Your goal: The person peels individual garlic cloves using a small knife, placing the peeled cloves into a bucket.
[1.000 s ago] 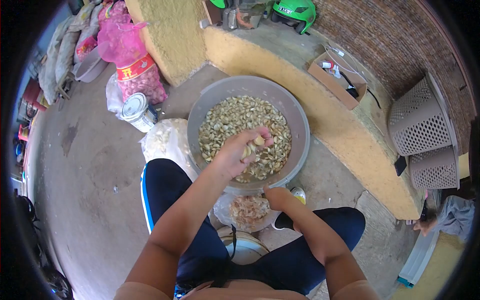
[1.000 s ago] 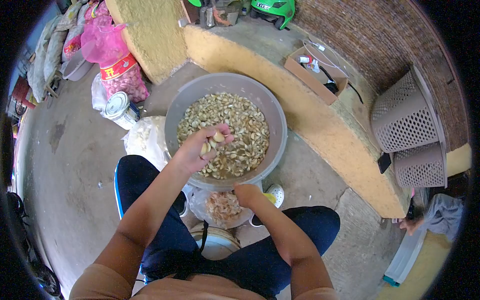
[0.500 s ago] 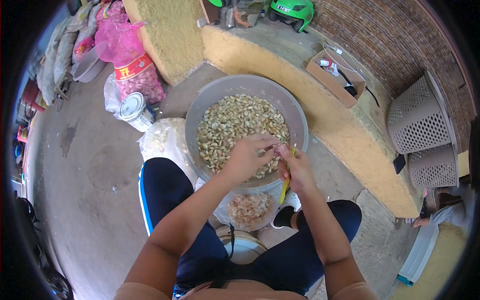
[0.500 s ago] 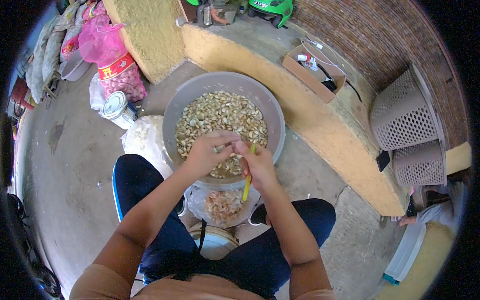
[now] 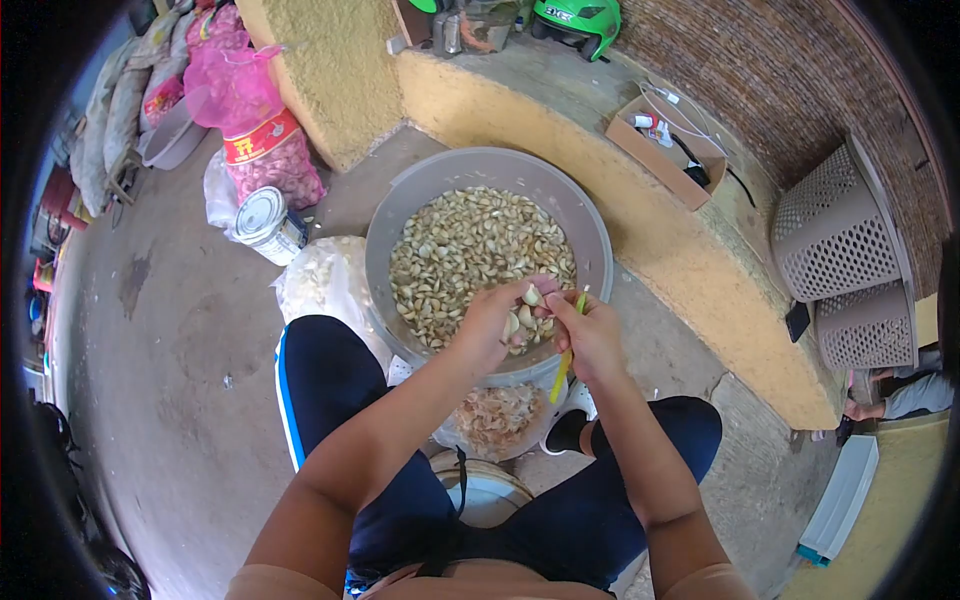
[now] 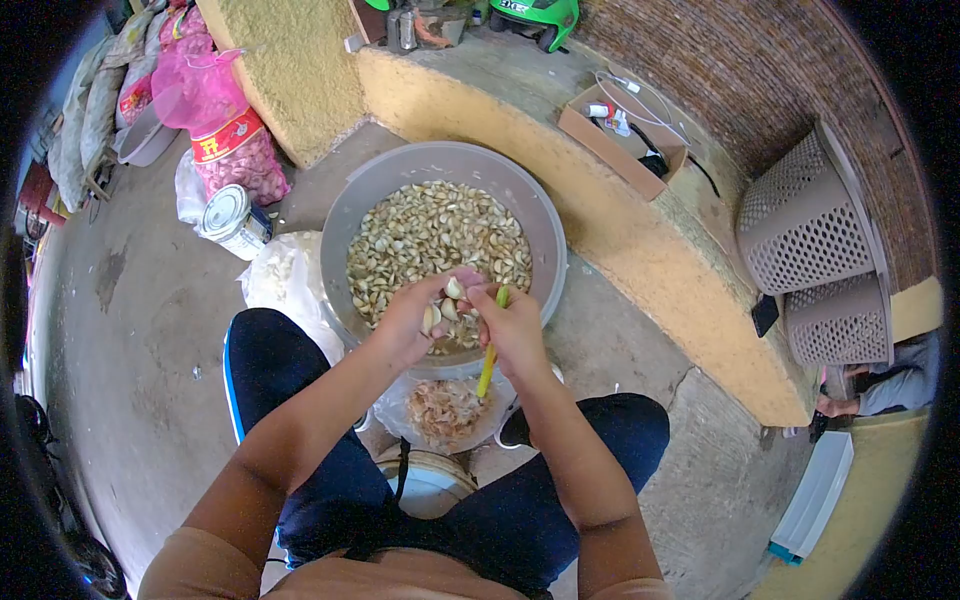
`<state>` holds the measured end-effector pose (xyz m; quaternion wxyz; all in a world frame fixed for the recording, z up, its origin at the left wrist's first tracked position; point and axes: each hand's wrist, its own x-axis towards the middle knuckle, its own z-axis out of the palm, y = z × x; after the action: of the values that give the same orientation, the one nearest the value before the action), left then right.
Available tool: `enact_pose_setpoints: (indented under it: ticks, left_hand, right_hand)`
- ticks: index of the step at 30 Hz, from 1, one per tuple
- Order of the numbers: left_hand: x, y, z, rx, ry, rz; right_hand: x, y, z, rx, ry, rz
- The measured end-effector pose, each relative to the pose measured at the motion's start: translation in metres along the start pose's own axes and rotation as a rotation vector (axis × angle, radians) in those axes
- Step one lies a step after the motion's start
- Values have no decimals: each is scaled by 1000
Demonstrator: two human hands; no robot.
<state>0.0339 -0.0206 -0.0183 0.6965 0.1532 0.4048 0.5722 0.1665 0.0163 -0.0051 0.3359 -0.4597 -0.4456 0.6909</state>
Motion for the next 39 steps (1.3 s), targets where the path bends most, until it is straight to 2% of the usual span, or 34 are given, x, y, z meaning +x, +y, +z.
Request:
enact_pose_setpoints:
  ticks: [4,7,9,10,13,16,19,21,22,25,28,31,34,37,39]
  left_hand:
    - [4,-5,-4,-260,50,-41]
    - [6,-3,-7,-368,54,-25]
    - [8,1,-6,-416,71,-7]
    - [9,0,-7,-371,59,5]
    - [12,-2,-10,-261,29,47]
    - [13,-6,-11,-234,4,82]
    - [19,-16,-16,-298,-21,85]
    - [21,-22,-15,-361,-16,87]
    - [21,-24,-16,-349,22,35]
    - [17,-27,-14,-342,107,-87]
    - [15,-27,-11,-343,120,-130]
    - [18,-25,-12,-247,85,-154]
    - [13,-21,-3,-163,37,-183]
    - [10,-21,1,-100,23,-221]
    - [10,-21,1,-95,35,-217]
  right_hand:
    - [-2,3,7,-148,17,-111]
    - [0,13,6,2,28,-73]
    - [1,17,6,-5,-69,36]
    - [1,19,6,-8,-118,91]
    - [-5,21,13,-111,-71,28]
    - [-2,20,13,-369,45,-205]
    - [-5,17,12,-502,55,-326]
    - [-5,16,14,-760,28,-547]
    - [-5,15,14,-888,15,-659]
    - [-3,21,12,-930,-21,-715]
    - [-10,12,12,-945,-4,-607]
    - [-8,2,13,-592,89,-542]
    - [-2,-5,2,-649,111,-358]
    - [6,3,-9,-566,60,-276]
    - [8,3,-14,-682,-1,-306]
